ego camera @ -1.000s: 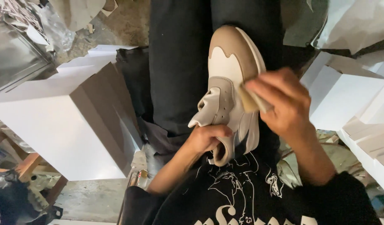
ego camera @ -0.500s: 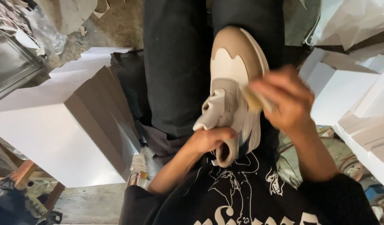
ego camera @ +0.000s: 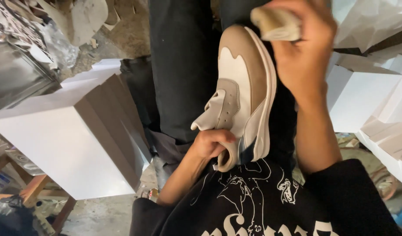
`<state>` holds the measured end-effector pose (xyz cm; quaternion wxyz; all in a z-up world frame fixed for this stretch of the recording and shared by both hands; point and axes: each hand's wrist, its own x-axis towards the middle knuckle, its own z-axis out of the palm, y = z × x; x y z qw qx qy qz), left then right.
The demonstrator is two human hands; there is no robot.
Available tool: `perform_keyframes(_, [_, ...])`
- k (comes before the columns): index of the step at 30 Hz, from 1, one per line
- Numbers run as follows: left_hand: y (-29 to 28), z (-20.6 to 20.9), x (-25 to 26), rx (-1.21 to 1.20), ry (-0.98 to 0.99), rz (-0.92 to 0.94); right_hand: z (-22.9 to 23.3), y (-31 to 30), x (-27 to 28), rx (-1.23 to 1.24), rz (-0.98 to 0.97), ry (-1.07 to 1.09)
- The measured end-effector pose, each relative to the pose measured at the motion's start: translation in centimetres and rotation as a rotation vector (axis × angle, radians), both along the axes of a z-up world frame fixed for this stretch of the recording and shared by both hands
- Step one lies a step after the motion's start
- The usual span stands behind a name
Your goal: Cleaning and polishing a sneaker using a sponge in a leather goods workshop.
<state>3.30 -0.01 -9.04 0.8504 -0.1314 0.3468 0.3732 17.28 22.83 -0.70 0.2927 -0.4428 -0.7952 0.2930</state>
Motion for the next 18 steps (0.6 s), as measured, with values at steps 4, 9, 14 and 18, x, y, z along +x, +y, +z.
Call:
perform_keyframes(4, [-2.1,-1.8,0.1,-0.067,-0.116,0.069,2.4,-2.2,2.0,-0.242,-0.156,0.214])
perform_keyframes(9, [-0.5,0.0,-0.2,0.028,-0.074,0.075,3.3,-7.2,3.7,-0.386,0.019,0.077])
perform_keyframes(14, [0.0,0.1,0.9,0.018,-0.114,-0.020,2.0,-4.8,1.1,-0.029,-0.089,-0.086])
perform_keyframes(18, [-0.5,-1.2,0.6,-0.033,-0.113,0.064,1.8,-8.7,3.8,-0.135,0.011,-0.121])
